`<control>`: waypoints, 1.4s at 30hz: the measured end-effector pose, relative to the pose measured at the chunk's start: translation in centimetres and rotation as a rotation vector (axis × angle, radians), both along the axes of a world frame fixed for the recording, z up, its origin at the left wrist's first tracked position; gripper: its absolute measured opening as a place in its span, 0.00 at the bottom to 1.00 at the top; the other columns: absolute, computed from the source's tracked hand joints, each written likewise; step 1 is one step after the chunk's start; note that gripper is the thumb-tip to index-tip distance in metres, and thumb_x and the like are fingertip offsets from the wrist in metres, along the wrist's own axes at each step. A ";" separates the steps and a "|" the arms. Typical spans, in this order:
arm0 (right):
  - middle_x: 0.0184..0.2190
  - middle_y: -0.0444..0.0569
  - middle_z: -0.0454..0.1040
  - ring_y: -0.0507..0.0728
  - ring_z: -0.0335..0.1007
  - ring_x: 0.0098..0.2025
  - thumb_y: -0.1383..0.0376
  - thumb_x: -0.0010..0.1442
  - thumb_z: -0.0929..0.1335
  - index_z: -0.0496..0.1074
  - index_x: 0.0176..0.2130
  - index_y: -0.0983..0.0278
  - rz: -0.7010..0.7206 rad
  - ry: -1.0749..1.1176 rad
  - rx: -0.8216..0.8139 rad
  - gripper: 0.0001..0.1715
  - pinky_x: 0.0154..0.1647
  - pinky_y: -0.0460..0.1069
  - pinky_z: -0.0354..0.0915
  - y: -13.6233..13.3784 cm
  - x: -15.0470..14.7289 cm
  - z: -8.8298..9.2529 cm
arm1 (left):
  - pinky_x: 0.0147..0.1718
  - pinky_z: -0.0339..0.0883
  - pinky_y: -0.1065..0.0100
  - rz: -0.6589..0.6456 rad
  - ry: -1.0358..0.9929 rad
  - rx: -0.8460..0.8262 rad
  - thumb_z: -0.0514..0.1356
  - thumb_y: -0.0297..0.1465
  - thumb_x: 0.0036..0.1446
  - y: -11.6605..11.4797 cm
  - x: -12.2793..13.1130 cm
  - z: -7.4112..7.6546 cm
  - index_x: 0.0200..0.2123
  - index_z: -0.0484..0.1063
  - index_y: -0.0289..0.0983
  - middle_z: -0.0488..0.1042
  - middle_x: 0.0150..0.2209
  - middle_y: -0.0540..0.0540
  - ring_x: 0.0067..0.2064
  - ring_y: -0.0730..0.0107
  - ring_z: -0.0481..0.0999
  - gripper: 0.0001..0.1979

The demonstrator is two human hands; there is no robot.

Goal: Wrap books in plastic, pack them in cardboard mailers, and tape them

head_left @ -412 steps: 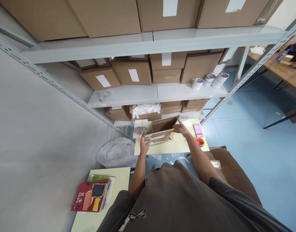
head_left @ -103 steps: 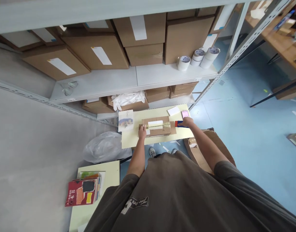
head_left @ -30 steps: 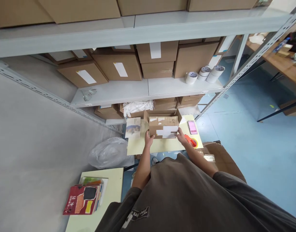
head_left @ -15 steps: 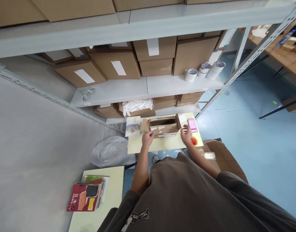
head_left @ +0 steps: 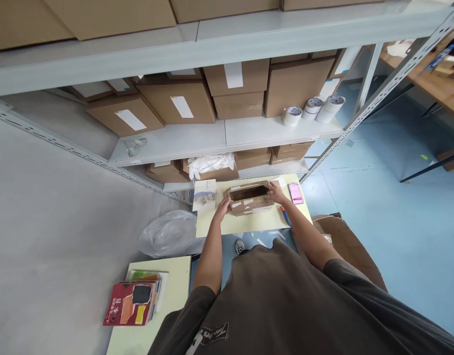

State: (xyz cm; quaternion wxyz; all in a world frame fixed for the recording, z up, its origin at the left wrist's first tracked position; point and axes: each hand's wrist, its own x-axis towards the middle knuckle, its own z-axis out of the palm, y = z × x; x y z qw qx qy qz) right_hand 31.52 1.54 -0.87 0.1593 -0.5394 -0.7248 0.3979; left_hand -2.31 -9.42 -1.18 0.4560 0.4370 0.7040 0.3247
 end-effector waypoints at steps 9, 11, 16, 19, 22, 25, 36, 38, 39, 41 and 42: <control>0.80 0.63 0.50 0.74 0.53 0.78 0.61 0.56 0.79 0.50 0.81 0.54 0.181 -0.344 -0.145 0.65 0.74 0.65 0.57 6.7 -3.8 1.5 | 0.75 0.51 0.48 -0.175 -0.105 0.026 0.77 0.52 0.47 -1.4 0.3 -0.3 0.53 0.82 0.44 0.57 0.79 0.38 0.82 0.41 0.44 0.32; 0.80 0.67 0.48 0.77 0.51 0.78 0.62 0.52 0.81 0.48 0.81 0.56 0.179 -0.421 -0.143 0.70 0.73 0.67 0.56 7.3 -4.5 1.2 | 0.74 0.56 0.50 -0.256 -0.066 -0.008 0.79 0.49 0.45 -1.5 0.3 0.0 0.60 0.80 0.47 0.53 0.80 0.40 0.81 0.40 0.47 0.38; 0.80 0.73 0.42 0.80 0.57 0.76 0.64 0.50 0.82 0.44 0.81 0.56 0.210 -0.539 -0.173 0.74 0.71 0.66 0.60 7.8 -5.0 0.1 | 0.73 0.59 0.54 -0.371 0.197 -0.125 0.85 0.42 0.33 -2.0 1.9 -0.2 0.69 0.72 0.44 0.35 0.83 0.40 0.81 0.36 0.45 0.57; 0.78 0.74 0.44 0.75 0.74 0.66 0.67 0.53 0.80 0.44 0.81 0.56 0.157 -0.492 -0.230 0.71 0.64 0.60 0.69 7.4 -5.0 -0.6 | 0.72 0.61 0.54 -0.329 0.359 -0.110 0.83 0.37 0.41 -2.2 4.1 -0.8 0.68 0.72 0.42 0.34 0.83 0.39 0.80 0.37 0.51 0.50; 0.73 0.75 0.51 0.72 0.80 0.58 0.69 0.57 0.77 0.47 0.80 0.58 0.078 -0.457 -0.240 0.64 0.59 0.59 0.72 6.8 -5.3 -0.9 | 0.67 0.67 0.51 -0.236 0.447 -0.128 0.75 0.34 0.56 -2.3 6.0 -1.3 0.57 0.79 0.41 0.42 0.83 0.40 0.72 0.40 0.68 0.25; 0.70 0.73 0.54 0.70 0.81 0.56 0.71 0.61 0.74 0.51 0.78 0.60 0.039 -0.461 -0.251 0.54 0.57 0.58 0.74 6.5 -5.7 -1.0 | 0.62 0.71 0.50 -0.168 0.503 -0.171 0.67 0.30 0.64 -2.2 6.9 -1.5 0.43 0.80 0.41 0.50 0.81 0.44 0.63 0.46 0.78 0.04; 0.68 0.68 0.55 0.66 0.80 0.57 0.70 0.62 0.73 0.57 0.74 0.61 -0.058 -0.401 -0.294 0.47 0.61 0.57 0.72 5.2 -5.4 -1.4 | 0.61 0.72 0.59 -0.146 0.457 -0.126 0.68 0.24 0.56 -0.9 4.9 -0.5 0.33 0.79 0.42 0.59 0.78 0.53 0.73 0.54 0.68 0.07; 0.70 0.67 0.53 0.67 0.79 0.58 0.69 0.61 0.73 0.54 0.77 0.57 -0.035 -0.365 -0.291 0.52 0.62 0.58 0.71 5.1 -4.9 -1.5 | 0.60 0.73 0.57 -0.160 0.448 -0.118 0.69 0.24 0.56 -1.1 4.6 -0.7 0.33 0.80 0.43 0.57 0.79 0.54 0.70 0.53 0.71 0.07; 0.72 0.68 0.52 0.69 0.77 0.61 0.67 0.60 0.74 0.52 0.78 0.55 -0.025 -0.353 -0.277 0.54 0.63 0.61 0.70 5.1 -4.7 -1.4 | 0.60 0.74 0.56 -0.170 0.444 -0.116 0.70 0.24 0.56 -1.2 4.4 -0.9 0.34 0.80 0.44 0.56 0.79 0.54 0.69 0.52 0.73 0.07; 0.75 0.69 0.50 0.75 0.67 0.70 0.64 0.60 0.74 0.49 0.79 0.54 -0.046 -0.360 -0.211 0.57 0.67 0.69 0.66 4.7 -4.7 -1.1 | 0.61 0.74 0.53 -0.204 0.423 -0.094 0.71 0.25 0.55 -1.3 3.9 -1.0 0.40 0.82 0.45 0.51 0.81 0.53 0.69 0.49 0.73 0.11; 0.77 0.70 0.49 0.78 0.59 0.75 0.63 0.61 0.73 0.48 0.79 0.54 -0.079 -0.377 -0.158 0.57 0.69 0.73 0.62 4.4 -5.0 -0.7 | 0.61 0.73 0.51 -0.230 0.398 -0.067 0.73 0.26 0.54 -1.5 3.6 -1.0 0.45 0.83 0.45 0.47 0.82 0.52 0.70 0.47 0.72 0.15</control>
